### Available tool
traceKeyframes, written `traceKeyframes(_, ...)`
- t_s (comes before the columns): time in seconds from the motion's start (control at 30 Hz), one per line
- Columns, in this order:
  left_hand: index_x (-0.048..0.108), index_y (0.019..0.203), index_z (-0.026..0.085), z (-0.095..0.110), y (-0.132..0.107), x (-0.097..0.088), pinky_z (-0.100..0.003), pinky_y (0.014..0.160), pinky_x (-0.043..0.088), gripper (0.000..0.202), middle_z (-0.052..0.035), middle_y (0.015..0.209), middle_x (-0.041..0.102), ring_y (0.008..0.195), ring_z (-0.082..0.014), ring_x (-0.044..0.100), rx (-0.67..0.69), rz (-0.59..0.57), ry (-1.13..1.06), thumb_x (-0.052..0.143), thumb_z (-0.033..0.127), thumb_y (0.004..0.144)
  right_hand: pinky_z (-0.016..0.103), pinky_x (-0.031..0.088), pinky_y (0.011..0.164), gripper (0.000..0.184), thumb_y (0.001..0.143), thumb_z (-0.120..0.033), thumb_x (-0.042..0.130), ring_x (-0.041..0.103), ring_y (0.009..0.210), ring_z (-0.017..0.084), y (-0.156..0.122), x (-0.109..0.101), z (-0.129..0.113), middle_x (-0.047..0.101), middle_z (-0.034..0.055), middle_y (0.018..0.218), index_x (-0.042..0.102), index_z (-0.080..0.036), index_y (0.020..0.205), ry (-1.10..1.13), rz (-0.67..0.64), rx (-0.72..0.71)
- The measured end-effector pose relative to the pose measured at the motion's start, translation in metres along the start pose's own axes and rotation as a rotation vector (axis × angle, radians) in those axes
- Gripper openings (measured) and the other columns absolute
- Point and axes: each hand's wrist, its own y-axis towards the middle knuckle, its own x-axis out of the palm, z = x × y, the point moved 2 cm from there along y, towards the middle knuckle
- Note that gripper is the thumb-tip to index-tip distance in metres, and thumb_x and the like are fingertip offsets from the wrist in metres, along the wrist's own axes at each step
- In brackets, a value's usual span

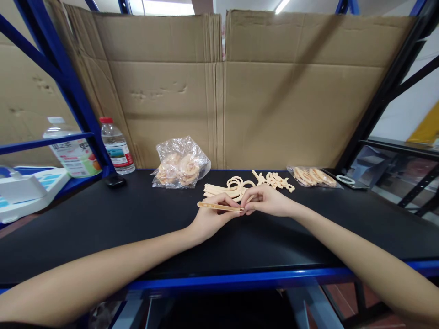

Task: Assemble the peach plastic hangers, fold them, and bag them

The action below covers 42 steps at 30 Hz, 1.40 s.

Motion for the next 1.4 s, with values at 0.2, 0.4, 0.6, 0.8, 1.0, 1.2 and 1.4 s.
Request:
traceKeyframes(0.2,0.064,0.075,0.016,-0.001,0.001,0.001,-0.031,0.071,0.054,0.015,-0.0024,0.076,0.069,0.073,-0.0185,0.067,-0.008,0.053,-0.008,0.075,0.025,0.070,0.033,0.056,0.070,0.019,0.075,-0.029,0.070,0.067,0.073,0.016,0.002,-0.002,0.000,0.066,0.0039,0.076,0.061,-0.014,0.084,0.011,0.023,-0.083)
traceKeyframes(0.4,0.062,0.074,0.016,-0.008,0.004,-0.003,-0.033,0.073,0.054,0.018,-0.0010,0.075,0.067,0.073,-0.0184,0.066,-0.136,0.125,-0.071,0.076,0.024,0.066,0.031,0.049,0.073,0.022,0.080,-0.018,0.061,0.056,0.074,0.012,-0.002,-0.004,-0.012,0.057,0.0004,0.084,0.058,-0.020,0.102,-0.210,0.083,-0.234)
traceKeyframes(0.6,0.062,0.073,0.015,-0.007,0.004,-0.003,-0.034,0.074,0.052,0.022,-0.0022,0.075,0.068,0.075,-0.0198,0.066,-0.199,0.121,-0.119,0.078,0.026,0.064,0.031,0.050,0.073,0.039,0.073,-0.017,0.069,0.059,0.072,0.012,-0.001,-0.003,-0.008,0.056,-0.0046,0.078,0.042,-0.024,0.100,-0.027,0.113,-0.209)
traceKeyframes(0.8,0.061,0.074,0.016,-0.010,0.004,-0.003,-0.032,0.073,0.051,0.021,-0.0017,0.075,0.067,0.074,-0.0181,0.065,-0.172,0.109,-0.110,0.077,0.027,0.065,0.032,0.052,0.074,0.050,0.062,-0.020,0.079,0.064,0.070,0.013,0.004,-0.001,-0.002,0.064,-0.0030,0.071,0.054,-0.019,0.106,0.128,0.166,-0.130)
traceKeyframes(1.0,0.063,0.074,0.017,-0.012,0.005,-0.007,-0.030,0.068,0.050,0.018,-0.0018,0.075,0.065,0.072,-0.0176,0.062,-0.079,0.155,0.043,0.074,0.029,0.068,0.030,0.053,0.071,0.022,0.060,-0.028,0.081,0.064,0.076,0.015,0.004,0.000,0.001,0.068,0.0029,0.081,0.069,-0.016,0.074,0.124,0.187,-0.074)
traceKeyframes(1.2,0.063,0.072,0.017,-0.011,0.006,-0.007,-0.030,0.067,0.051,0.014,-0.0012,0.075,0.067,0.071,-0.0173,0.064,-0.055,0.124,0.044,0.074,0.026,0.067,0.024,0.054,0.065,0.019,0.061,-0.025,0.081,0.062,0.072,0.011,0.004,0.001,0.005,0.067,0.0057,0.095,0.069,-0.014,0.070,0.273,0.148,0.064)
traceKeyframes(1.4,0.064,0.074,0.016,-0.006,0.005,-0.004,-0.029,0.065,0.051,0.013,-0.0025,0.076,0.069,0.071,-0.0177,0.065,-0.020,0.074,0.055,0.074,0.023,0.068,0.022,0.054,0.066,0.023,0.063,-0.024,0.081,0.063,0.072,0.010,0.003,0.003,0.007,0.068,0.0039,0.081,0.068,-0.012,0.078,0.345,0.099,0.151)
